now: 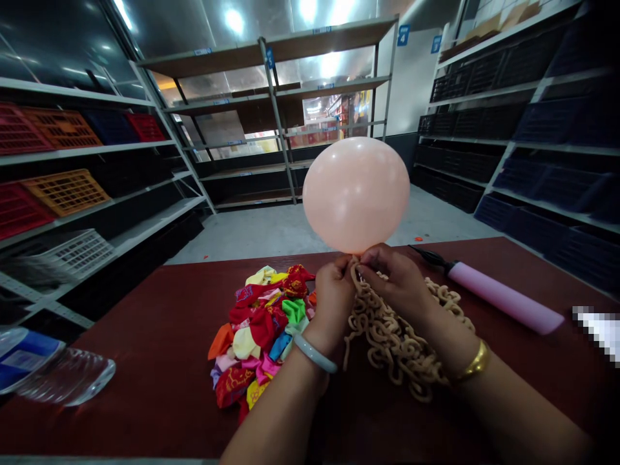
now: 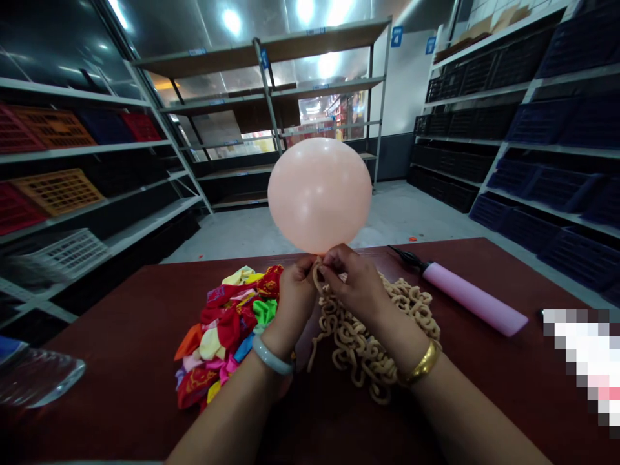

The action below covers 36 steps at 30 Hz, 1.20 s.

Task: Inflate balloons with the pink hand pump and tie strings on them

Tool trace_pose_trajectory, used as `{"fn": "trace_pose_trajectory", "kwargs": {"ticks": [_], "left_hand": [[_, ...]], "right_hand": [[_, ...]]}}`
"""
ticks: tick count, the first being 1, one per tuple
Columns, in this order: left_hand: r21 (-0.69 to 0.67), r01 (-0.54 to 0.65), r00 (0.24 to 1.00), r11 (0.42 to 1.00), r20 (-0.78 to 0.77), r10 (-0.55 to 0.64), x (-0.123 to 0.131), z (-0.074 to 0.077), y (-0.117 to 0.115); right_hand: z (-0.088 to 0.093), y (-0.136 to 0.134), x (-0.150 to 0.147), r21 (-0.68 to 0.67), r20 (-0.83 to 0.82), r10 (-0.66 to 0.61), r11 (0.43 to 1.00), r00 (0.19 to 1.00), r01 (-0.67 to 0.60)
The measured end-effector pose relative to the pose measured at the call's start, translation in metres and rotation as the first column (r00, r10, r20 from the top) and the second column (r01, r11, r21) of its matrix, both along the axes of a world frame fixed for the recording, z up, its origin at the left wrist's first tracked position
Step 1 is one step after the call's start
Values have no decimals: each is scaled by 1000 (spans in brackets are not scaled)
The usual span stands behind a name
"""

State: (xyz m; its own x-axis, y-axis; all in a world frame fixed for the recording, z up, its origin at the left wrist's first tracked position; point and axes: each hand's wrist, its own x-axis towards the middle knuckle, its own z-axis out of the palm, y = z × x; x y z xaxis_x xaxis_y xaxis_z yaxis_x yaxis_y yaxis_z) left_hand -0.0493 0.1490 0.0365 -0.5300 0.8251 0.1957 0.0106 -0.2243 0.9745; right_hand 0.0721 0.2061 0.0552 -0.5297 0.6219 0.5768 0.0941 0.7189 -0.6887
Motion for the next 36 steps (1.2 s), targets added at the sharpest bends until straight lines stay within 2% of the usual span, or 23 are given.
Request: {"fn": "trace_pose_trajectory", "kwargs": {"ticks": [3, 6, 8, 11, 14, 16, 18, 20, 26, 30, 36], "left_hand": [[69, -5, 959, 998, -283, 25, -1, 4, -5], [85, -32, 890, 996, -452, 67, -2, 7, -9], [78, -34, 866, 996, -495, 69, -2, 9, -10], [74, -41, 891, 996, -449, 71, -1, 10, -10], [51, -40, 907, 998, -418, 58, 0, 9, -7], [39, -44, 907, 998, -417, 56, 1, 7, -5], [36, -55, 912, 998, -405, 65, 1, 6, -4], [23, -56, 912, 998, -406, 60, 2, 5, -4], [-6, -78, 842, 997, -536, 63, 2, 5, -4], [2, -70, 777, 998, -628, 56, 1, 3, -2], [-39, -10, 767, 999, -641, -18, -3, 0, 1]], "right_hand": [[-1, 2, 2, -135, -43, -16, 991, 999, 10], [0, 4, 3, -299, -44, -1, 954, 999, -12], [2, 5, 4, -384, -37, 7, 923, 999, -20], [4, 7, 4, -435, -42, 38, 899, 998, -52], [7, 5, 4, -331, -11, 16, 943, 1000, -19], [7, 2, 2, -143, 9, -84, 986, 996, 84], [6, -2, 1, 62, -8, -210, 976, 978, 210], [3, -5, -1, 168, -21, -289, 943, 957, 288], [1, -2, 0, 110, 1, -222, 969, 975, 220], [1, 2, 0, 129, 28, -267, 957, 963, 261], [3, 4, 2, -59, 2, -216, 975, 976, 216]]}}
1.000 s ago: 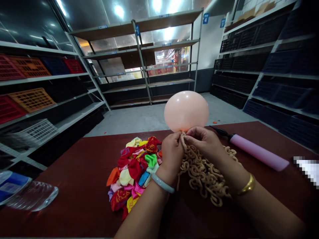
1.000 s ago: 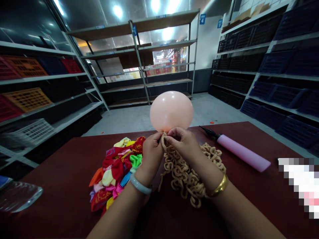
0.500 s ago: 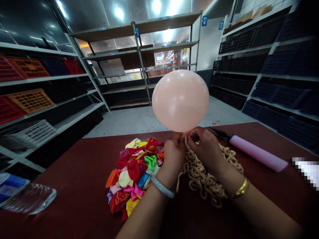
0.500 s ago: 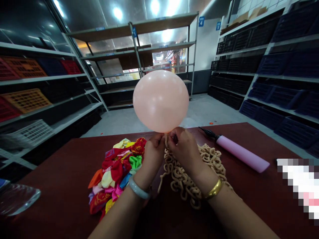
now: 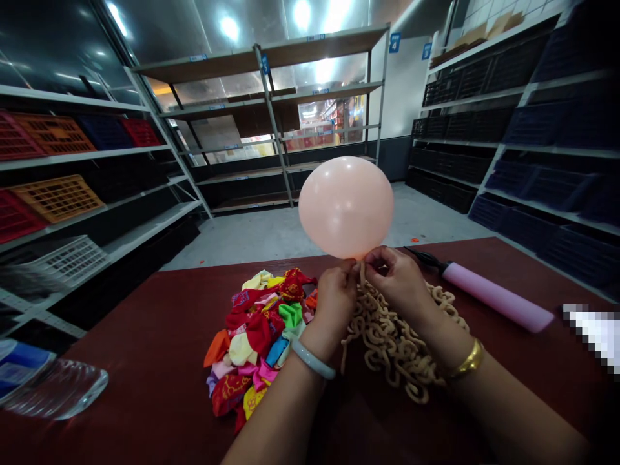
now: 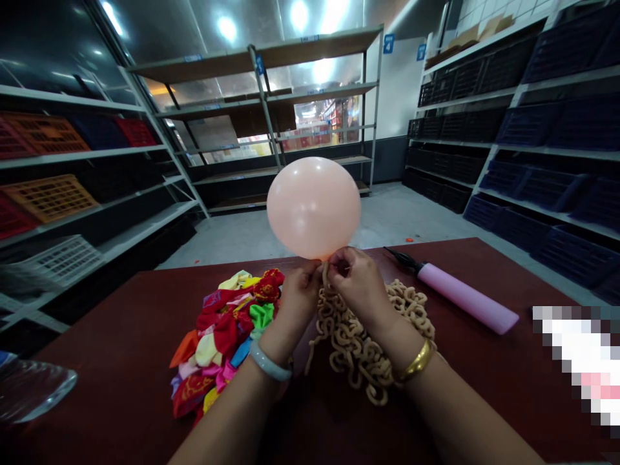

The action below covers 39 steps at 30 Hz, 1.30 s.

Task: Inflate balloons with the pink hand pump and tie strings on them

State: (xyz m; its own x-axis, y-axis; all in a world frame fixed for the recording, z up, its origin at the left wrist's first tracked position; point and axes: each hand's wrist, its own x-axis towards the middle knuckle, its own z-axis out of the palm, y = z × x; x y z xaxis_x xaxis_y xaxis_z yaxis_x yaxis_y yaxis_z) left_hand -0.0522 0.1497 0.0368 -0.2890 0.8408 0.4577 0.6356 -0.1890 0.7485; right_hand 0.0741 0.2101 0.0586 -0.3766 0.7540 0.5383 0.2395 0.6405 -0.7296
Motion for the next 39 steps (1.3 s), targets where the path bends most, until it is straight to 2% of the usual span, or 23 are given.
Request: {"fn": "trace_pose_trajectory", "kwargs": {"ticks": [4, 8, 11, 14, 17, 20, 23, 25, 28, 32, 37, 39], "left_hand": [[7, 27, 999, 1000, 44, -27, -3, 1, 0], [52, 89, 989, 995, 113, -95, -5, 2, 0], [82, 103, 976, 991, 184, -116, -5, 1, -1], [88, 89, 956, 992, 273, -110, -4, 1, -1], [94, 89, 930, 992, 350, -117, -3, 0, 0], [109, 102, 913, 989, 385, -136, -2, -3, 1], [128, 118, 889, 985, 428, -162, -1, -5, 2], [141, 119, 866, 983, 470, -172, 1, -6, 3], [148, 115, 848, 982, 501, -175, 4, -7, 3], [152, 61, 870, 987, 476, -127, 5, -9, 3], [145, 47, 882, 988, 459, -110, 6, -10, 3], [146, 45, 871, 988, 479, -110, 7, -8, 2]], "right_hand": [[1, 2, 1, -63, -19, 62, 996, 998, -63], [-1, 3, 2, -125, -129, 127, 982, 983, -144], [0, 2, 2, -64, -164, 131, 988, 978, -143], [2, 0, 2, 48, -95, 91, 995, 991, -87], [3, 0, 1, 63, -55, 101, 993, 993, -98], [0, 1, -1, -64, -161, 172, 981, 972, -184], [-4, 2, -2, -227, -325, 241, 919, 914, -323], [-5, 2, -2, -284, -373, 242, 889, 896, -358], [-5, 2, -2, -277, -359, 211, 906, 909, -320], [-6, 1, -2, -248, -273, 178, 937, 945, -248], [-2, 1, -2, -437, -281, 220, 837, 934, -328], [-1, 1, -1, -449, -259, 231, 831, 938, -329]]}}
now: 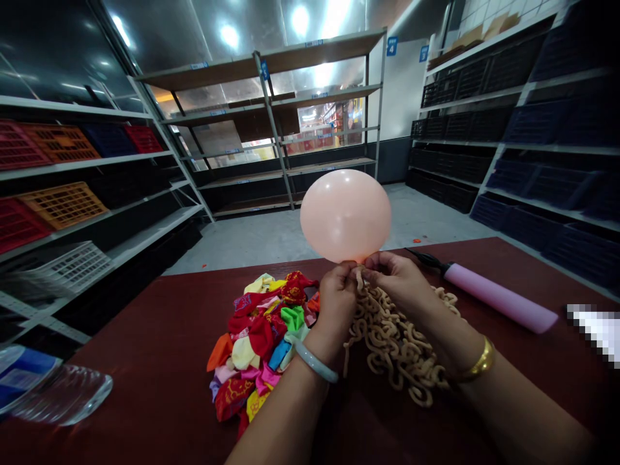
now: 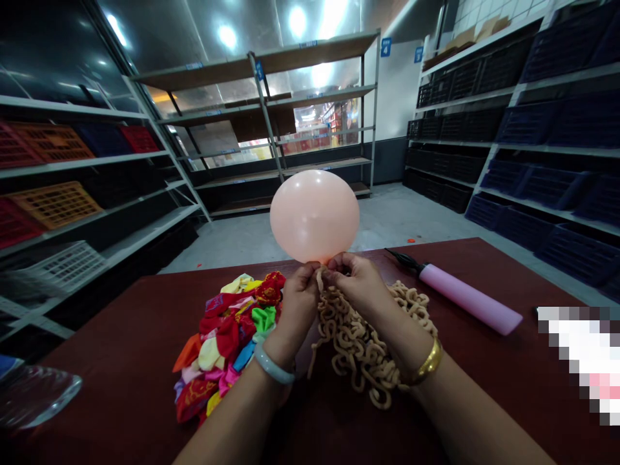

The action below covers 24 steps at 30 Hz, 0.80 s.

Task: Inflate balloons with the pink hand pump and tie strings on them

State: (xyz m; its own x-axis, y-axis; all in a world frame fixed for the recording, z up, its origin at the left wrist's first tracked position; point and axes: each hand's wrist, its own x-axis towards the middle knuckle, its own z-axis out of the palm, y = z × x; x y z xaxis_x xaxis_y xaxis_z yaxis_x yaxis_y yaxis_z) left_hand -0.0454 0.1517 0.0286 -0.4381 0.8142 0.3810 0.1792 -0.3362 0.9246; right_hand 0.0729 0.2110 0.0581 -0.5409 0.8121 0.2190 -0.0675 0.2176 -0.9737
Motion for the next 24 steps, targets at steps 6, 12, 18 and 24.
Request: {"fn": "trace_pose_trajectory", "kwargs": {"ticks": [6, 12, 18, 24], "left_hand": [[-14, 60, 994, 998, 96, -58, 4, 6, -2], [45, 83, 914, 995, 394, -95, 11, 11, -2], [-45, 21, 975, 999, 224, -11, 2, 1, 6], [-61, -80, 995, 995, -59, 76, -4, -2, 5]], "right_hand": [[2, -3, 1, 227, -31, -88, 969, 996, 93], [-3, -12, -4, 294, -106, -259, 914, 960, 279], [-14, -7, -15, -138, -270, -129, 986, 954, 94], [-9, 5, -7, -59, -88, -19, 998, 996, 14]]}}
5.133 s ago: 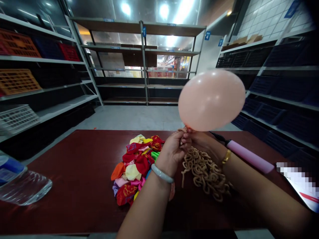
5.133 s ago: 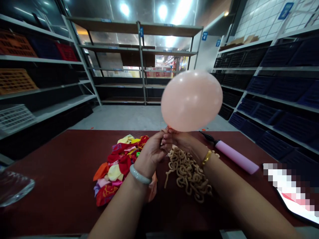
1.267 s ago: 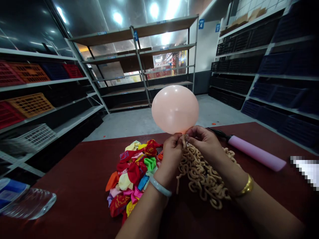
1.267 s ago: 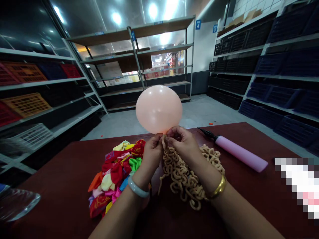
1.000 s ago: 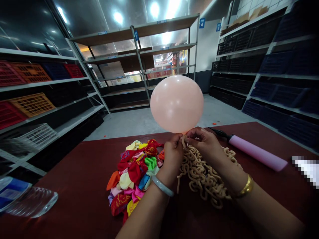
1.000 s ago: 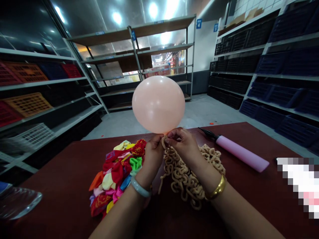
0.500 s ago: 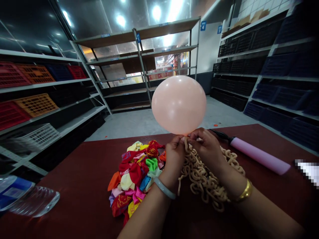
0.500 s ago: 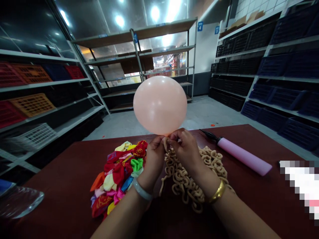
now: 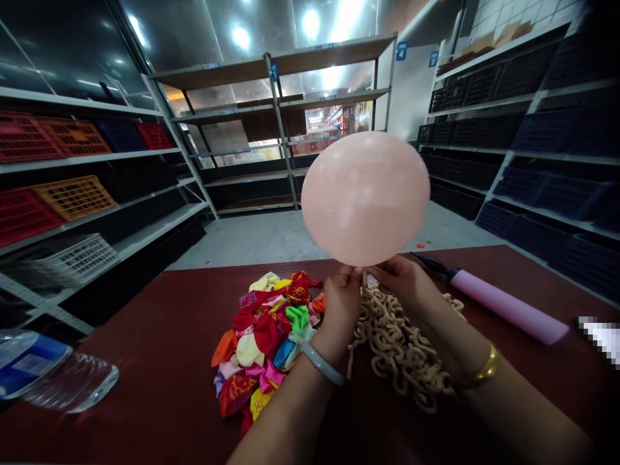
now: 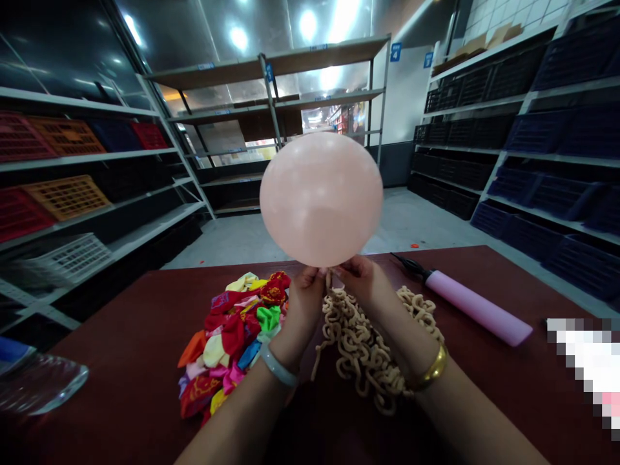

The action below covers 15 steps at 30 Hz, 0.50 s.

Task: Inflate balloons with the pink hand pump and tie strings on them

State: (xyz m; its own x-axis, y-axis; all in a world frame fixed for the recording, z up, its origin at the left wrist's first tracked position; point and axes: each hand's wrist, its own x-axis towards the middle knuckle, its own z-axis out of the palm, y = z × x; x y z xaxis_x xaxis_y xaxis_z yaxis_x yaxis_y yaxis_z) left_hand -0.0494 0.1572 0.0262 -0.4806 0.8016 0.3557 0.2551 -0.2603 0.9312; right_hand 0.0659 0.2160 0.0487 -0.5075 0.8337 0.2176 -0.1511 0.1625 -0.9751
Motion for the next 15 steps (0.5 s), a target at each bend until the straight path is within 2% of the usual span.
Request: {"fn": "trace_pose_trajectory", "kwargs": {"ticks": [3, 6, 11, 15], "left_hand": [[-19, 33, 999, 999, -28, -34, 3, 3, -2], [-78, 78, 995, 994, -52, -82, 5, 2, -1], [-146, 272, 962, 951, 82, -262, 8, 2, 3], [-77, 341, 933, 937, 149, -328, 11, 3, 2]], "right_hand": [[2, 5, 7, -1, 50, -23, 1000, 998, 23], [-1, 10, 9, -83, -26, -83, 993, 996, 81], [-10, 20, 4, -196, -94, -156, 971, 983, 136], [-13, 23, 1, -227, -125, -158, 966, 980, 127]]}}
